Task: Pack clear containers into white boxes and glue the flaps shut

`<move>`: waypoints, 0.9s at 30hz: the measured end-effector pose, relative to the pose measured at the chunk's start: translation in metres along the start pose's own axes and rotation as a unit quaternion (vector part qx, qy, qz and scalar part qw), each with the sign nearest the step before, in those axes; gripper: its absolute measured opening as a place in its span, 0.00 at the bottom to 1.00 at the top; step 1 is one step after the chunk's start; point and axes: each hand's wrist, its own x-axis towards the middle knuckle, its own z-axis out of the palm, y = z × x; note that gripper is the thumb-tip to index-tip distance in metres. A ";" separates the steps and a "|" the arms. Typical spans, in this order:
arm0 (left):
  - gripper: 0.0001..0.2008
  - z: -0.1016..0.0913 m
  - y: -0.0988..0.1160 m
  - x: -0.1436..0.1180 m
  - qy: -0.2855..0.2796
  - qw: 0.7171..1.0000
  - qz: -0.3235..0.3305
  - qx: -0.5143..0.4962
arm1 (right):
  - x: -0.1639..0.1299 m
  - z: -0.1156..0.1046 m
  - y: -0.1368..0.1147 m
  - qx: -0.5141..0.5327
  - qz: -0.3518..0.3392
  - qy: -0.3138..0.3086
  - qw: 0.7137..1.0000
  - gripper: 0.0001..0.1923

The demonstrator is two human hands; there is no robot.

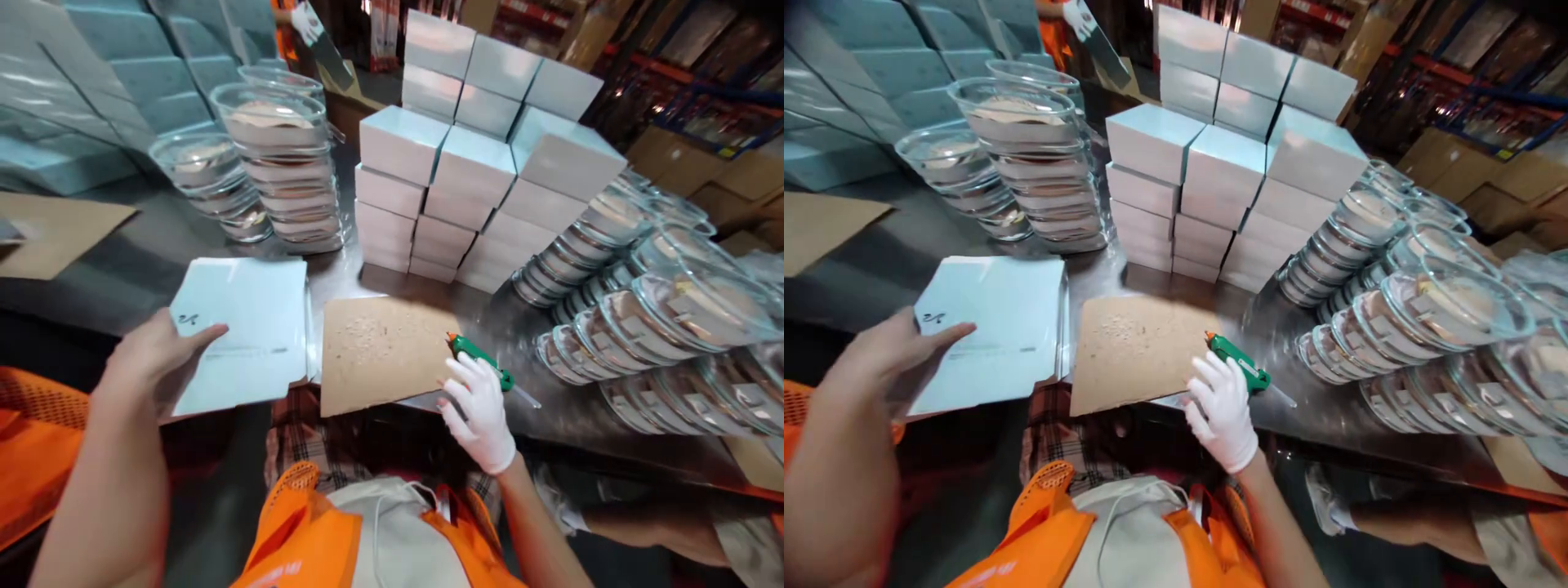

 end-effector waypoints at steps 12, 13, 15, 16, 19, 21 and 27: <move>0.18 0.037 0.083 -0.172 -0.109 0.865 0.433 -0.228 | 0.036 -0.021 -0.036 0.067 0.102 0.085 0.989 0.17; 0.18 0.049 0.079 -0.169 -0.095 0.865 0.433 -0.236 | 0.032 -0.019 -0.037 0.087 0.139 0.059 0.985 0.13; 0.17 0.066 0.067 -0.163 -0.067 0.863 0.434 -0.250 | 0.020 -0.015 -0.036 0.153 0.208 -0.023 0.966 0.11; 0.16 0.071 0.061 -0.160 -0.063 0.859 0.440 -0.253 | 0.015 -0.015 -0.033 0.194 0.238 -0.076 0.949 0.11; 0.18 0.075 0.052 -0.155 -0.081 0.851 0.466 -0.230 | 0.006 -0.017 -0.023 0.340 0.310 -0.210 0.863 0.16; 0.23 0.075 0.052 -0.156 -0.090 0.851 0.478 -0.201 | 0.003 -0.017 -0.018 0.485 0.344 -0.257 0.762 0.24; 0.56 0.089 0.061 -0.170 -0.185 0.783 0.578 -0.138 | -0.022 -0.012 -0.030 0.727 0.454 -0.290 0.427 0.41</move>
